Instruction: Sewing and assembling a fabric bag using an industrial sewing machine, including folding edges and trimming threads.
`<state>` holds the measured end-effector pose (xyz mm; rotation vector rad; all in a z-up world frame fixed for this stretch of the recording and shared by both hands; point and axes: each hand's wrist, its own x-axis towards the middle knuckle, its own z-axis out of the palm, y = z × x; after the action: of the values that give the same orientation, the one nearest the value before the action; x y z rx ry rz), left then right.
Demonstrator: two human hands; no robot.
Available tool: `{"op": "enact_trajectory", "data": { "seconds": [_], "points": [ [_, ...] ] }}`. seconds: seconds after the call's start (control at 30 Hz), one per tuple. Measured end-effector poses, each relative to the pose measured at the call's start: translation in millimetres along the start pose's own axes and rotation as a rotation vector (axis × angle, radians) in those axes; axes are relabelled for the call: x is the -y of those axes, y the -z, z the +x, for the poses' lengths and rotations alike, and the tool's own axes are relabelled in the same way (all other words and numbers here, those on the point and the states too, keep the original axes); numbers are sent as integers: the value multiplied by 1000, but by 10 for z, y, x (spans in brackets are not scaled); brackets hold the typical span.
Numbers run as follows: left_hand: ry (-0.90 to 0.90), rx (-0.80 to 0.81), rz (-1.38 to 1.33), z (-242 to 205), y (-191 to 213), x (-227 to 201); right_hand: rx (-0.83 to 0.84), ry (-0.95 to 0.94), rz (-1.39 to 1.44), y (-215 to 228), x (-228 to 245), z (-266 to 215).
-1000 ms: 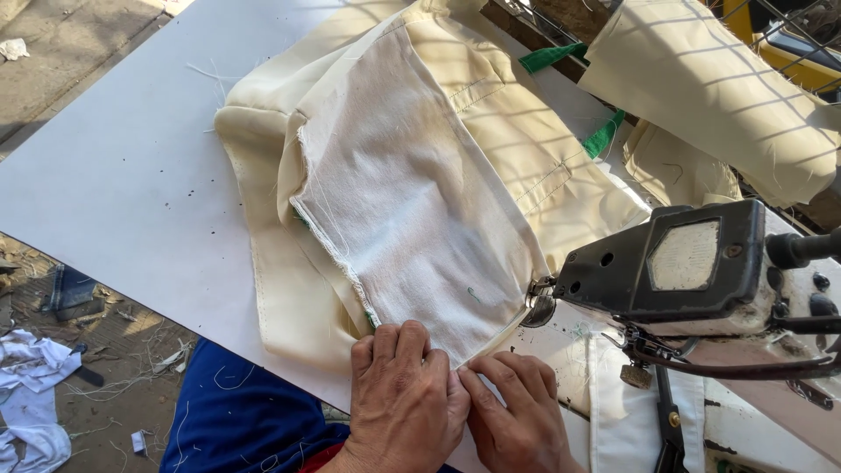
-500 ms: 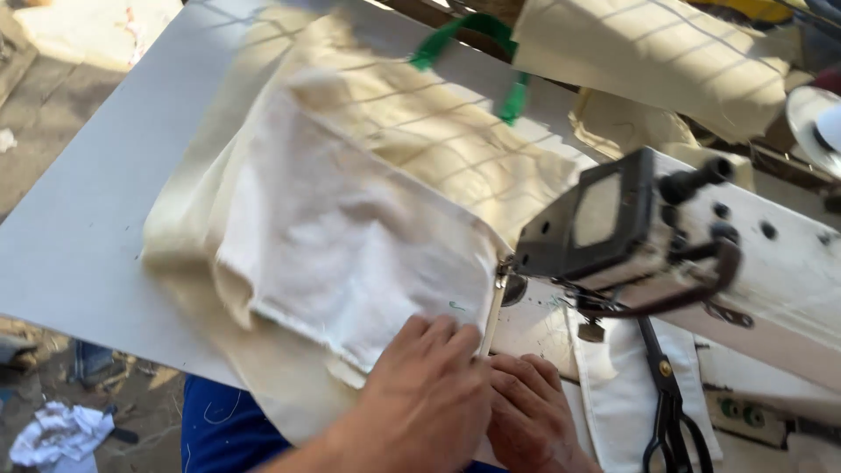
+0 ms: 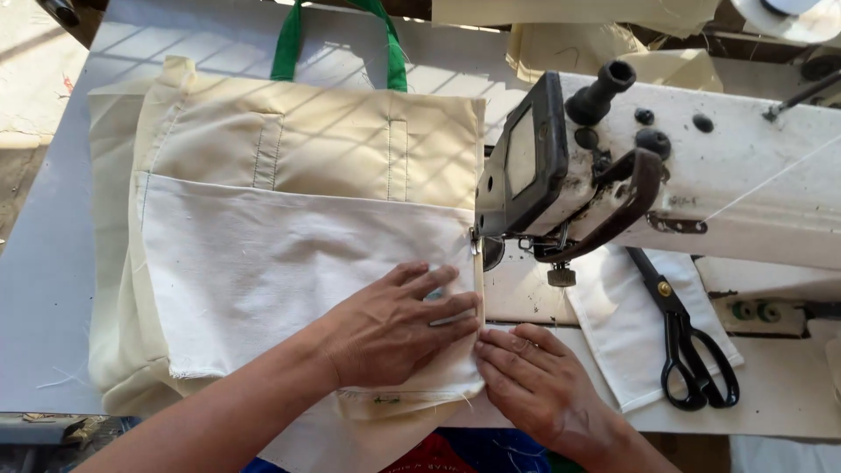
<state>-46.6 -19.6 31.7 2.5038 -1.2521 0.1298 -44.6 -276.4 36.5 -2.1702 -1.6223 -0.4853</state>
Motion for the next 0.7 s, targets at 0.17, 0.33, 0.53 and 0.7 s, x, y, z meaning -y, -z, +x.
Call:
{"op": "enact_trajectory", "data": {
  "seconds": [0.17, 0.33, 0.53, 0.7],
  "points": [
    [-69, -147, 12, -13, 40, 59, 43, -11, -28, 16, 24, 15],
    [-55, -113, 25, 3, -44, -14, 92, 1, -18, 54, -3, -53],
    [-41, -76, -13, -35, -38, 44, 86, -30, -17, 2, 51, -35],
    [-50, -78, -54, 13, -88, 239, 115, -44, 6, 32, -64, 112]
  ]
}}
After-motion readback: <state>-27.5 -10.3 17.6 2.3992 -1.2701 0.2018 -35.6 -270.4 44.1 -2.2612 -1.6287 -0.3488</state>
